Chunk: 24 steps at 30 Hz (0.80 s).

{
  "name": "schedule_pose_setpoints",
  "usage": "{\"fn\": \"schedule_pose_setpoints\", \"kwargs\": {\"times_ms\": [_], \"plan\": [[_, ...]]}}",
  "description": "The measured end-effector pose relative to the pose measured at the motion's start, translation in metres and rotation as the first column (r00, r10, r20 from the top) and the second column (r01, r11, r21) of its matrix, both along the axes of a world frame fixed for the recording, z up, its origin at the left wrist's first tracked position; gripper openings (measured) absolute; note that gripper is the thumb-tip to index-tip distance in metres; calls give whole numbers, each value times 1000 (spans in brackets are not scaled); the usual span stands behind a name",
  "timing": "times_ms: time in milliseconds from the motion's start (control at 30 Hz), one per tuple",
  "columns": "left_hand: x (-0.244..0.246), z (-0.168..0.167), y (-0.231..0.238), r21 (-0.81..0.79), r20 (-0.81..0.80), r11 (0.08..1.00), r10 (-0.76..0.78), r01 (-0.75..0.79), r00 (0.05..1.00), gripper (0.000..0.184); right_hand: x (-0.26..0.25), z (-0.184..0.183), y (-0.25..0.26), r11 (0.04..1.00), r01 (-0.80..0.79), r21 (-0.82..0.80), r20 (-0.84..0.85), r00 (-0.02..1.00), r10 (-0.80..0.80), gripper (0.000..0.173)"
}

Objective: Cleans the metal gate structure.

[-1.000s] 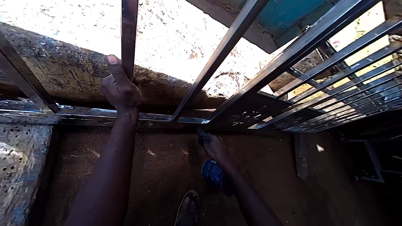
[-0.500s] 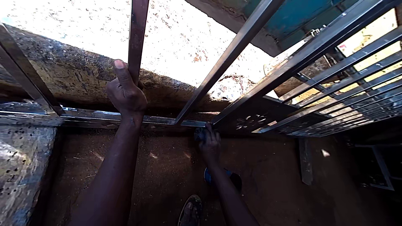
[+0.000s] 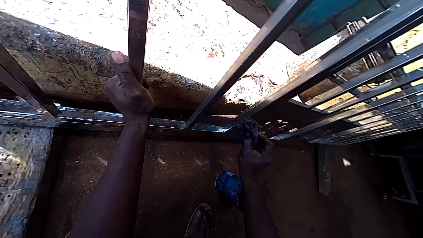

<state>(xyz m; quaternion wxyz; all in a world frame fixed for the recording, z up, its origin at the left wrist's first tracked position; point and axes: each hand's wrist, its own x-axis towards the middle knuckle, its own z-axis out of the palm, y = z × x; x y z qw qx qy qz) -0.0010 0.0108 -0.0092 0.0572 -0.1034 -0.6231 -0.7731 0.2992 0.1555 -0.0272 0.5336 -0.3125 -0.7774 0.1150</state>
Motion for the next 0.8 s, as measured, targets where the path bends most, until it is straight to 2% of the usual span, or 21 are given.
{"fn": "schedule_pose_setpoints", "kwargs": {"times_ms": [67, 133, 200, 267, 300, 333, 367, 433, 500, 567, 633, 700, 800], "plan": [[0, -1, -1, -12, -3, 1000, 4, -4, 1000, 53, 1, -32, 3, 980, 46, 194, 241, 966, -94, 23], [0, 0, -1, -39, -3, 999, -1, 1, 1000, 54, 0, -62, -1, 976, 102, 195, 527, 828, -191, 30], [0, 0, -1, -47, 4, 999, -4, 4, 1000, 56, -6, -68, -11, 967, 221, 125, 723, 647, -241, 42], [-1, 0, -2, -37, 15, 999, -15, 16, 1000, 56, -21, -39, -30, 913, 404, -48, 913, 389, -124, 45], [0, 0, -4, -31, 17, 999, -21, 22, 1000, 55, -31, -23, -36, 851, 511, -120, 978, 208, 14, 51], [0, 0, -4, -23, 16, 999, -25, 25, 1000, 55, -40, -14, -36, 803, 574, -161, 987, 86, 137, 62], [-1, 1, -3, -16, 14, 1000, -27, 27, 1000, 54, -46, -11, -32, 788, 587, -185, 979, 41, 199, 72], [-1, 1, -2, -17, 13, 999, -31, 31, 999, 54, -53, -6, -18, 803, 559, -204, 978, 77, 195, 83], [0, 0, -3, -21, 13, 999, -29, 29, 999, 54, -54, -4, -14, 823, 539, -178, 984, 100, 148, 76], [-1, 0, -3, -29, 0, 999, -35, 35, 999, 55, -44, -6, -22, 848, 513, -131, 991, 71, 111, 69], [-3, -1, -3, -40, -4, 999, -36, 36, 999, 56, -35, -4, -31, 839, 532, -112, 991, 0, 132, 73], [-2, -1, -3, -34, -4, 999, -29, 29, 1000, 54, -33, -2, -30, 827, 547, -129, 986, -17, 165, 72], [-1, 1, -3, -25, -1, 999, -22, 22, 1000, 54, -44, -4, -15, 822, 533, -201, 979, 89, 181, 78]]}}
